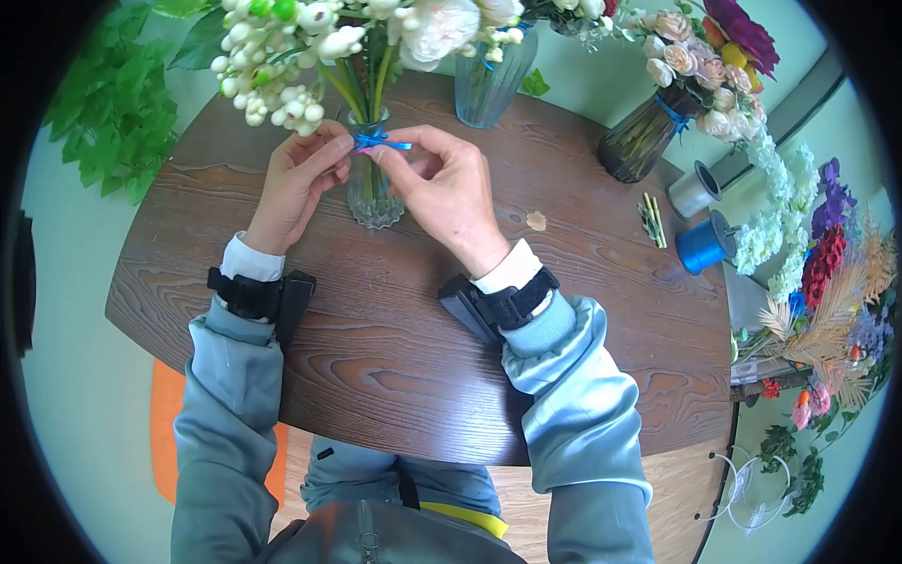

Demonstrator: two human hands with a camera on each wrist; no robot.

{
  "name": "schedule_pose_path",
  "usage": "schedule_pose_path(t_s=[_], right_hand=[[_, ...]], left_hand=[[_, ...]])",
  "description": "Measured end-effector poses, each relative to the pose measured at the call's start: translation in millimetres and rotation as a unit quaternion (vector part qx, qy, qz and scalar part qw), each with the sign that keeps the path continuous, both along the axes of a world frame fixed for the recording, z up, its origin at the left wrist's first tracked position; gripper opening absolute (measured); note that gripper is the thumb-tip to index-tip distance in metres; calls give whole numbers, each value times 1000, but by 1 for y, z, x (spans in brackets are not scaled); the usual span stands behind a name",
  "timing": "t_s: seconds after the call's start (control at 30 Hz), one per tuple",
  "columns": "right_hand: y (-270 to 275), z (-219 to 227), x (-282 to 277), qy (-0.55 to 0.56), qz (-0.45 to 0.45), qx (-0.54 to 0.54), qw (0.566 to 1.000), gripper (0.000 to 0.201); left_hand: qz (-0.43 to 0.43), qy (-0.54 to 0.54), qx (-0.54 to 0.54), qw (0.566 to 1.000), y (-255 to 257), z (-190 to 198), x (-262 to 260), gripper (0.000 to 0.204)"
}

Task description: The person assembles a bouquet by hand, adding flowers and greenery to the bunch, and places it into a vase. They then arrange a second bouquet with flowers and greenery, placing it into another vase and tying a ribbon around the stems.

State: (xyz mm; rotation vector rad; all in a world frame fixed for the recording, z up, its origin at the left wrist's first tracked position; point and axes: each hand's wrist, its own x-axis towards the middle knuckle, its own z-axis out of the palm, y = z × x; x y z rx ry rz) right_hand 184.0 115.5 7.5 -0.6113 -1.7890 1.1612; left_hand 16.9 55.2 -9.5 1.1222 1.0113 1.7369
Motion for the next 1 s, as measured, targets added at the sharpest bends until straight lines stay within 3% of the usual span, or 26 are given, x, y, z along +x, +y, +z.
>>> schedule_pose_path(t_s=[0.27, 0.6, 0.77, 1.0], right_hand=[[3, 3, 3, -2, -6, -13, 1000, 16], [3, 1, 3, -16, 9, -16, 1000, 18], [1, 15, 9, 3, 0, -17, 1000, 17], [5, 15, 12, -24, -8, -4, 1000, 15]], left_hand=[[-23, 26, -28, 999, -4, 5, 0, 17], [15, 27, -9, 999, -3, 3, 1, 24], [11, 95, -8, 995, -3, 5, -1, 34], [12, 131, -50, 990, -4, 7, -6, 30]])
